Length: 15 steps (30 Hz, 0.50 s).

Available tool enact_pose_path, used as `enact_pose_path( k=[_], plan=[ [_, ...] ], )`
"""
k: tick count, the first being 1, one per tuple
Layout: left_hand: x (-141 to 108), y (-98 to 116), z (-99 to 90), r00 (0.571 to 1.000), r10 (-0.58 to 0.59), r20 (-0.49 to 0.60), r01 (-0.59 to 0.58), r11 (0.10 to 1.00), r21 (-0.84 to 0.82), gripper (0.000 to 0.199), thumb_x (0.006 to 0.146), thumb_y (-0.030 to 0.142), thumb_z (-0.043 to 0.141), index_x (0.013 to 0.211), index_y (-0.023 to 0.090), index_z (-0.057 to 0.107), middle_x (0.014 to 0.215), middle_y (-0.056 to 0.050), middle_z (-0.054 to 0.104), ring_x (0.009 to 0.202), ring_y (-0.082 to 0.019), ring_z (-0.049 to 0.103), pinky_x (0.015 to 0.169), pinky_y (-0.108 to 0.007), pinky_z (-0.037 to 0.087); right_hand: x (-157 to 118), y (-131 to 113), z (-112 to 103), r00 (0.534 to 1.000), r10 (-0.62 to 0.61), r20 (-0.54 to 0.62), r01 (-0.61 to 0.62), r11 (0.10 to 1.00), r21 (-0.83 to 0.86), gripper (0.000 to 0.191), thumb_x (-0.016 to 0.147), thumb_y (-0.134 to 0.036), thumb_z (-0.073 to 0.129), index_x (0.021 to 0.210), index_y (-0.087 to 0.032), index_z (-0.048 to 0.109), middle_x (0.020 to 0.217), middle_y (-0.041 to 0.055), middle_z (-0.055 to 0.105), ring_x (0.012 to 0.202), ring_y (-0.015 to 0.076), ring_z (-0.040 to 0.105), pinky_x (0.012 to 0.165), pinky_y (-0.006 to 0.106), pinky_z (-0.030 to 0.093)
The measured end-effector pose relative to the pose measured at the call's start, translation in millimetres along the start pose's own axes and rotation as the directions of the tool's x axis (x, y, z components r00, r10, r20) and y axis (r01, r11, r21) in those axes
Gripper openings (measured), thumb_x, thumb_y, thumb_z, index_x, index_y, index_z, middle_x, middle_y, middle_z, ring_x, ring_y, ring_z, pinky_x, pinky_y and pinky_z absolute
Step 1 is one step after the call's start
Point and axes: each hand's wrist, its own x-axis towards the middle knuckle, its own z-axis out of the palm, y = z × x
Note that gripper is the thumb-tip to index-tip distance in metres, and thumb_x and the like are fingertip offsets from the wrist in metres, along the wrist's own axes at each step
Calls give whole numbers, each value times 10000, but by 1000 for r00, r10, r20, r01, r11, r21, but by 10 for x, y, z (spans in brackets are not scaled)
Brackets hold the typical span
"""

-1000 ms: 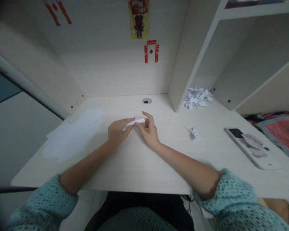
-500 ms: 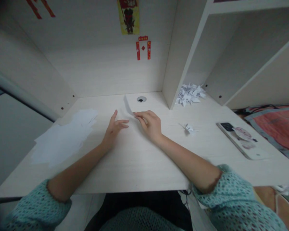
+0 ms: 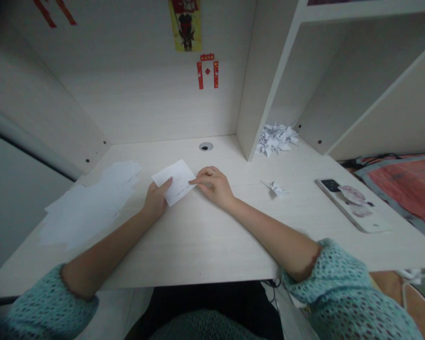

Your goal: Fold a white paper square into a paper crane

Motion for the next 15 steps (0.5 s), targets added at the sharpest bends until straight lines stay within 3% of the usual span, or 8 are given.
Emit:
enact_pose_path(
  k=[4, 8, 11, 15],
  plan=[
    [-8, -13, 25, 999, 34, -4, -34, 999, -42, 436, 684, 337, 703, 1063, 139, 614, 1122, -116, 651, 1007, -272, 613, 909, -439, 469, -16, -2, 76, 997, 54, 55, -64, 975, 211, 221, 786, -260, 641, 1001, -273, 686, 983, 53, 663, 915, 186, 612, 835, 340, 479],
    [-40, 27, 68, 999, -4, 42, 9, 994, -110, 489, 696, 310, 696, 1149, 174, 575, 1163, -110, 630, 1027, -267, 602, 890, -425, 482, -39, -36, 117, 989, 66, 136, -104, 949, 296, 307, 731, -286, 700, 1038, -288, 680, 1048, 51, 674, 943, 200, 616, 848, 344, 473],
    [-60, 76, 74, 995, -8, 98, 21, 991, -133, 566, 706, 268, 684, 1241, 237, 504, 1196, -77, 610, 1027, -243, 599, 872, -392, 494, -43, -59, 123, 983, 132, 127, -169, 921, 350, 289, 686, -305, 735, 974, -290, 708, 960, 43, 698, 881, 201, 625, 804, 339, 481],
    [-63, 123, 46, 991, -20, 132, 31, 996, -86, 581, 689, 226, 682, 1240, 238, 497, 1189, -66, 600, 1019, -221, 592, 832, -333, 512, -10, -57, 112, 954, 285, 96, -297, 835, 463, 154, 674, -334, 733, 801, -247, 747, 855, 41, 712, 819, 196, 636, 774, 321, 474]
  ],
)
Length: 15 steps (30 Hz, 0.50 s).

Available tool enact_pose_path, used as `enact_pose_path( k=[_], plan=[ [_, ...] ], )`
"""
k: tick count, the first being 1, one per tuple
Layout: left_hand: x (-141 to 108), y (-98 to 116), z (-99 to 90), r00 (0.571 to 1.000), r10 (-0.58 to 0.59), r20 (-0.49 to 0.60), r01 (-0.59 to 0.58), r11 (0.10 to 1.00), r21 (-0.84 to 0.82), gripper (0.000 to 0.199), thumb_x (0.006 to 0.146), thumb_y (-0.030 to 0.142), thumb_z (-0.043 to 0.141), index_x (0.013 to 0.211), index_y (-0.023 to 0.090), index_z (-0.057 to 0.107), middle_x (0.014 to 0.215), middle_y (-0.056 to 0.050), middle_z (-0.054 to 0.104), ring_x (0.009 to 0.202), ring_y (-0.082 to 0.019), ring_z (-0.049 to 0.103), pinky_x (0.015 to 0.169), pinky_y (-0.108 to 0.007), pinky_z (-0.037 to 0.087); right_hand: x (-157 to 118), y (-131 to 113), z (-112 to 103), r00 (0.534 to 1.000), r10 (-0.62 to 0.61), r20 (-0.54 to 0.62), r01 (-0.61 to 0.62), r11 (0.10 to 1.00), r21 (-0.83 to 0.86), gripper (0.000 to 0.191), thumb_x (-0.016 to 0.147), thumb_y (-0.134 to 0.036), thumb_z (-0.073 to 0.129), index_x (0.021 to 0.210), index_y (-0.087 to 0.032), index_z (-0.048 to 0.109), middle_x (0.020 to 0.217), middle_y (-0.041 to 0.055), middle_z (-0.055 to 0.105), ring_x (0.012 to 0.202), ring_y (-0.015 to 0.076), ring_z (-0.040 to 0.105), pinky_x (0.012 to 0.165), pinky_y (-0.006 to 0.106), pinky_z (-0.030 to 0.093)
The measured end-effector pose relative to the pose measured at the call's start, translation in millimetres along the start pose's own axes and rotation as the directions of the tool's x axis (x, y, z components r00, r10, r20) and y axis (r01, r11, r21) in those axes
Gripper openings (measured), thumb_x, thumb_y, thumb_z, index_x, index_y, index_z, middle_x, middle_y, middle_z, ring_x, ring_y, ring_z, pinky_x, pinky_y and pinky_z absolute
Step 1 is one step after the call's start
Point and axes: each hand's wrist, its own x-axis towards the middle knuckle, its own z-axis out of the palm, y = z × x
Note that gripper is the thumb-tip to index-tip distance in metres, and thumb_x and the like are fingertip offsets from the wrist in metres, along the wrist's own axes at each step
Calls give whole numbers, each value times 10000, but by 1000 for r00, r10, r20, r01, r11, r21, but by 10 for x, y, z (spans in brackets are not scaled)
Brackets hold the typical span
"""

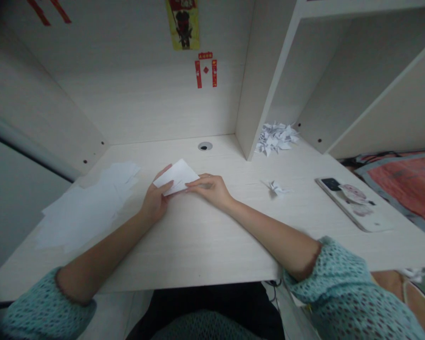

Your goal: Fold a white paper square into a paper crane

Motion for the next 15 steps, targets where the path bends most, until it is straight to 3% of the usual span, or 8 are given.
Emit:
enact_pose_path(
  k=[6, 10, 15],
  plan=[
    [2, 17, -35, 1000, -9, 7, 8, 997, 76, 342, 708, 319, 644, 1018, 187, 587, 1033, -43, 633, 901, -176, 609, 757, -294, 531, 74, 32, -10, 959, 238, -156, -206, 959, 195, 184, 673, -382, 713, 686, -199, 724, 721, 16, 710, 650, 146, 606, 647, 268, 446],
    [-34, 46, -2, 993, 113, -19, -103, 958, 267, 274, 757, 416, 584, 860, 164, 618, 835, -27, 667, 780, -154, 618, 690, -249, 502, 84, 27, -2, 936, 293, -194, -251, 944, 213, 246, 620, -389, 748, 746, -179, 724, 704, 25, 702, 583, 125, 572, 567, 245, 417],
    [-87, 61, 53, 989, 142, 49, -150, 936, 319, 436, 651, 313, 728, 1033, 165, 578, 946, -65, 696, 869, -186, 642, 779, -291, 484, 66, -8, 22, 933, 293, -209, -259, 950, 177, 282, 630, -397, 740, 797, -171, 720, 698, 35, 698, 520, 110, 544, 500, 232, 388]
  ],
)
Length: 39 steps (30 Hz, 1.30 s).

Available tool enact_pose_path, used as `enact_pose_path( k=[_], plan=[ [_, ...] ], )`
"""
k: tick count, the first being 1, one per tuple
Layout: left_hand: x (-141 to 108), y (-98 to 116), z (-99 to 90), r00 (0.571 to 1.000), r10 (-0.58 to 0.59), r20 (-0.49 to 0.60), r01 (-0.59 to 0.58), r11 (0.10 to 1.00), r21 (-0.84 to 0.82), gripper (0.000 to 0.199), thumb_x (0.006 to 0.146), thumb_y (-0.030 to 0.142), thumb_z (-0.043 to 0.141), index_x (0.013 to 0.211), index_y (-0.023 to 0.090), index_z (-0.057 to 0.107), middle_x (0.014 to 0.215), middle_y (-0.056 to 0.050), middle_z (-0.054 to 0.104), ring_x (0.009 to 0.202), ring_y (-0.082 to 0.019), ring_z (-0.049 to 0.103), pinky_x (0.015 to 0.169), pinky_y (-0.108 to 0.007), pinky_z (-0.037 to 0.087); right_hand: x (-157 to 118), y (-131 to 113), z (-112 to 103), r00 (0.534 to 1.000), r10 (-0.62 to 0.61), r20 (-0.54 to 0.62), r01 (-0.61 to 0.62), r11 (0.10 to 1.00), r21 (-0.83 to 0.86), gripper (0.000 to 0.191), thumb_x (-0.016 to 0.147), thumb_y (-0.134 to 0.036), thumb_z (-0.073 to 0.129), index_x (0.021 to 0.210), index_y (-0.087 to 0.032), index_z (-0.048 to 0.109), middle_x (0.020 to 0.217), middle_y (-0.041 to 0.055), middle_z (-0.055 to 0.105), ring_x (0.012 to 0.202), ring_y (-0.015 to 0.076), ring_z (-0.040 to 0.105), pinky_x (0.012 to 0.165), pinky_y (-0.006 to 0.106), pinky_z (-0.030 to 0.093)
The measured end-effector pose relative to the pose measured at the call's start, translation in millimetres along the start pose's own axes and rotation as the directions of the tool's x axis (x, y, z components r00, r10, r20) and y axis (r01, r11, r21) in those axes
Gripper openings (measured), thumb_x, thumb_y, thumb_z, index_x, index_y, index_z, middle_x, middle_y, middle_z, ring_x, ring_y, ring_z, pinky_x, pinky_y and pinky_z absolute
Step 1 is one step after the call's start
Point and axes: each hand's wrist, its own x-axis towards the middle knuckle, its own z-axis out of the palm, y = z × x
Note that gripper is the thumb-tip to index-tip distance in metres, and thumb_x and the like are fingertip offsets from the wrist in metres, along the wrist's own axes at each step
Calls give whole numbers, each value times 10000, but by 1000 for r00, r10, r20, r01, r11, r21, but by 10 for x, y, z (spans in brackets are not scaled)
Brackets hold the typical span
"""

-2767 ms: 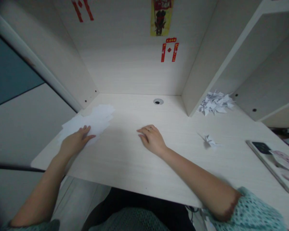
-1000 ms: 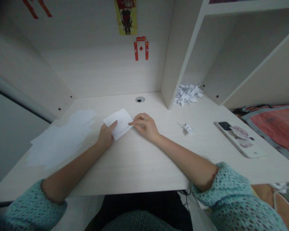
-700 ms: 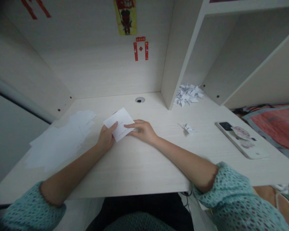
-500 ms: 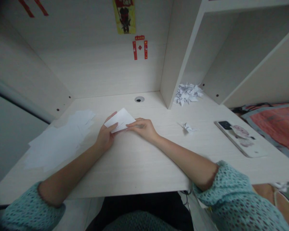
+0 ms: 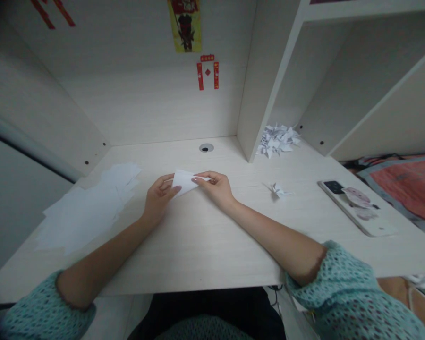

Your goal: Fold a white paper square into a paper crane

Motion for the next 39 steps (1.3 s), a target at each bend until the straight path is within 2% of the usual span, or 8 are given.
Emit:
enact_pose_path(
  k=[2, 5, 10, 13, 18, 25, 34, 39],
  plan=[
    [-15, -4, 14, 1000, -8, -16, 8, 1000, -1, 483, 643, 301, 738, 1077, 166, 573, 968, -76, 700, 880, -194, 646, 782, -298, 485, -16, -12, 11, 1000, -13, -12, 13, 1000, -29, 294, 629, -397, 741, 817, -171, 720, 715, 38, 702, 495, 103, 531, 476, 230, 381],
    [-35, -2, 29, 997, -38, -72, 41, 998, 37, 480, 662, 324, 723, 1095, 163, 592, 911, -72, 716, 784, -184, 657, 698, -276, 493, -43, -26, 26, 998, -56, 1, 56, 997, -44, 330, 637, -378, 740, 913, -199, 714, 823, 42, 717, 527, 113, 567, 486, 235, 411],
    [-62, 61, 47, 991, -36, -129, 43, 998, 54, 580, 675, 356, 706, 1206, 174, 558, 818, -37, 720, 689, -153, 644, 627, -245, 484, -76, -31, 37, 987, -155, 49, 159, 983, -95, 258, 688, -350, 710, 919, -236, 726, 972, 50, 715, 842, 205, 654, 699, 296, 502],
    [-70, 78, 51, 989, -4, -147, 15, 997, 75, 629, 671, 353, 711, 1247, 181, 524, 789, -33, 720, 676, -147, 641, 611, -235, 484, -87, -39, 39, 978, -202, 44, 206, 968, -140, 247, 689, -337, 714, 915, -240, 727, 975, 50, 716, 909, 221, 649, 791, 329, 498],
    [-78, 42, 59, 986, 23, -168, -10, 997, 78, 490, 686, 356, 693, 1142, 192, 619, 982, -57, 708, 812, -169, 644, 703, -271, 508, -113, -82, 44, 960, -274, 63, 281, 941, -187, 235, 715, -307, 697, 942, -251, 721, 924, 46, 719, 853, 198, 646, 801, 327, 479],
    [-73, 19, 40, 988, 11, -155, 5, 994, 106, 478, 695, 349, 687, 1146, 206, 622, 1111, -50, 670, 962, -205, 622, 814, -302, 502, -125, -105, 52, 956, -284, 80, 295, 921, -256, 214, 732, -306, 682, 936, -256, 723, 842, 49, 706, 770, 188, 617, 738, 329, 466],
    [-76, 13, 36, 976, 39, -214, 1, 983, 185, 380, 728, 357, 660, 1081, 214, 656, 1109, -24, 668, 1005, -214, 610, 902, -327, 466, -140, -101, 54, 942, -313, 118, 334, 900, -279, 217, 748, -317, 670, 946, -246, 721, 816, 51, 701, 743, 181, 617, 707, 315, 459],
    [-68, -6, 24, 979, 40, -200, -2, 982, 189, 402, 719, 352, 666, 1094, 209, 645, 1112, -24, 663, 996, -218, 615, 896, -347, 474, -137, -88, 51, 940, -319, 122, 342, 893, -292, 221, 752, -322, 664, 951, -242, 719, 824, 48, 701, 741, 178, 620, 702, 307, 462]
  ],
)
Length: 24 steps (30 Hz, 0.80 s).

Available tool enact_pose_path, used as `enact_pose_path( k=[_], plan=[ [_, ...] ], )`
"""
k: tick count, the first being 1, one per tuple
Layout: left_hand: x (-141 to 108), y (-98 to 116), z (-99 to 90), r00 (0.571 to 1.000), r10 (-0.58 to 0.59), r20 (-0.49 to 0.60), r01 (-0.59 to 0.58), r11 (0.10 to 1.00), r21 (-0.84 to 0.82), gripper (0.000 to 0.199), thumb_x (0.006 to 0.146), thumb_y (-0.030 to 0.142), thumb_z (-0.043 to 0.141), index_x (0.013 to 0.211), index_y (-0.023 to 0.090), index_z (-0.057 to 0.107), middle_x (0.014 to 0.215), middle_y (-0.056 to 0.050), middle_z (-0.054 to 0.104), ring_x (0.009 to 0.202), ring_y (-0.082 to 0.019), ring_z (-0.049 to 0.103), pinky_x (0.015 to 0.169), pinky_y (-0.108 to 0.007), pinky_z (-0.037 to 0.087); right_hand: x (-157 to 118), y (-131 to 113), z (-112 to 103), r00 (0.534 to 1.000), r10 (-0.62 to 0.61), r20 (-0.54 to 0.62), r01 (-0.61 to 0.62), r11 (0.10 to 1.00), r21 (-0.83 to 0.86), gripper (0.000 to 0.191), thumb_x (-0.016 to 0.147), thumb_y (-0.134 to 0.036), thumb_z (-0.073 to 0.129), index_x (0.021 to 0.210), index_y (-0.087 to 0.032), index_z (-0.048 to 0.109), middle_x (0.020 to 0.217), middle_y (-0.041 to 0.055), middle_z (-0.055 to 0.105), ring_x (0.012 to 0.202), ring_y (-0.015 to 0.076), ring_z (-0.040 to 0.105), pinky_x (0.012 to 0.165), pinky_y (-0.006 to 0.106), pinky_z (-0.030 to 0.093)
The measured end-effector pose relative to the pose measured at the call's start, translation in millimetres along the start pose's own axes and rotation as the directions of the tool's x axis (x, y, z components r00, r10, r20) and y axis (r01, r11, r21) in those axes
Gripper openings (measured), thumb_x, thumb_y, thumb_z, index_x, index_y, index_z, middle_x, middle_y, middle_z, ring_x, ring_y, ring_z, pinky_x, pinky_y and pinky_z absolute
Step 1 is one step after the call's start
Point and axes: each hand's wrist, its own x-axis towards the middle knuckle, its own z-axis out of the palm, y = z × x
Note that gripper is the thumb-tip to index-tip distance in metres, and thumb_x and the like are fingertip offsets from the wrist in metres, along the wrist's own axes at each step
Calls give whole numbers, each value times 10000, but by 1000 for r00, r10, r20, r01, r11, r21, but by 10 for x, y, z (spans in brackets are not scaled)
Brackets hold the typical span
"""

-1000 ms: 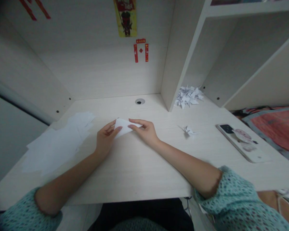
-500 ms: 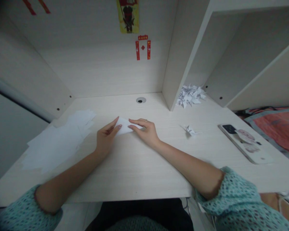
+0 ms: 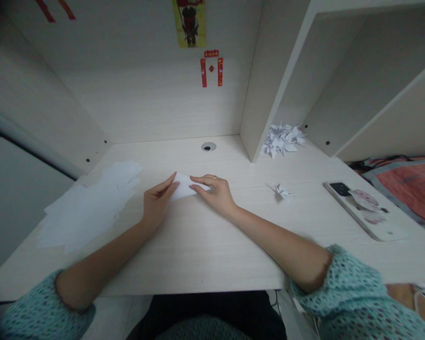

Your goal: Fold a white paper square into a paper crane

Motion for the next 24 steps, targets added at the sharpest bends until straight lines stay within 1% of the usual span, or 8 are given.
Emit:
enact_pose_path(
  k=[8, 14, 20, 22, 24],
  plan=[
    [4, -11, -5, 1000, 3, -1, -3, 1000, 23, 393, 708, 347, 677, 1080, 221, 654, 1076, -16, 683, 920, -199, 632, 834, -311, 493, 3, 17, -2, 1000, 0, 7, 0, 1000, -5, 230, 764, -331, 651, 970, -251, 713, 826, 52, 698, 747, 183, 621, 716, 318, 464],
    [17, -24, -8, 1000, 24, -12, -24, 1000, 17, 376, 687, 338, 693, 1043, 218, 672, 997, -14, 713, 845, -183, 632, 778, -296, 497, 10, 32, -12, 999, 18, 32, -18, 1000, -20, 234, 770, -343, 643, 976, -257, 712, 862, 57, 705, 783, 196, 626, 725, 325, 464],
    [51, -48, -39, 997, 67, 42, -69, 995, 69, 346, 703, 341, 679, 1032, 232, 679, 979, -8, 711, 823, -166, 621, 752, -286, 477, 47, 54, -42, 998, -3, 58, 5, 999, -37, 225, 783, -329, 633, 983, -260, 708, 862, 50, 702, 786, 188, 626, 736, 318, 462],
    [59, -51, -40, 997, 57, 49, -61, 996, 72, 343, 699, 342, 683, 1023, 227, 683, 973, -13, 714, 817, -171, 620, 748, -296, 478, 57, 58, -53, 997, -10, 72, 14, 999, -51, 221, 785, -327, 631, 982, -262, 708, 868, 51, 701, 786, 187, 624, 733, 318, 463],
    [67, -49, -34, 999, 19, 33, -20, 999, 31, 346, 674, 335, 706, 997, 212, 694, 965, -25, 718, 815, -180, 625, 759, -310, 484, 63, 64, -60, 996, -9, 85, 14, 998, -65, 222, 785, -330, 629, 981, -264, 709, 874, 51, 702, 790, 191, 624, 738, 323, 463]
  ],
)
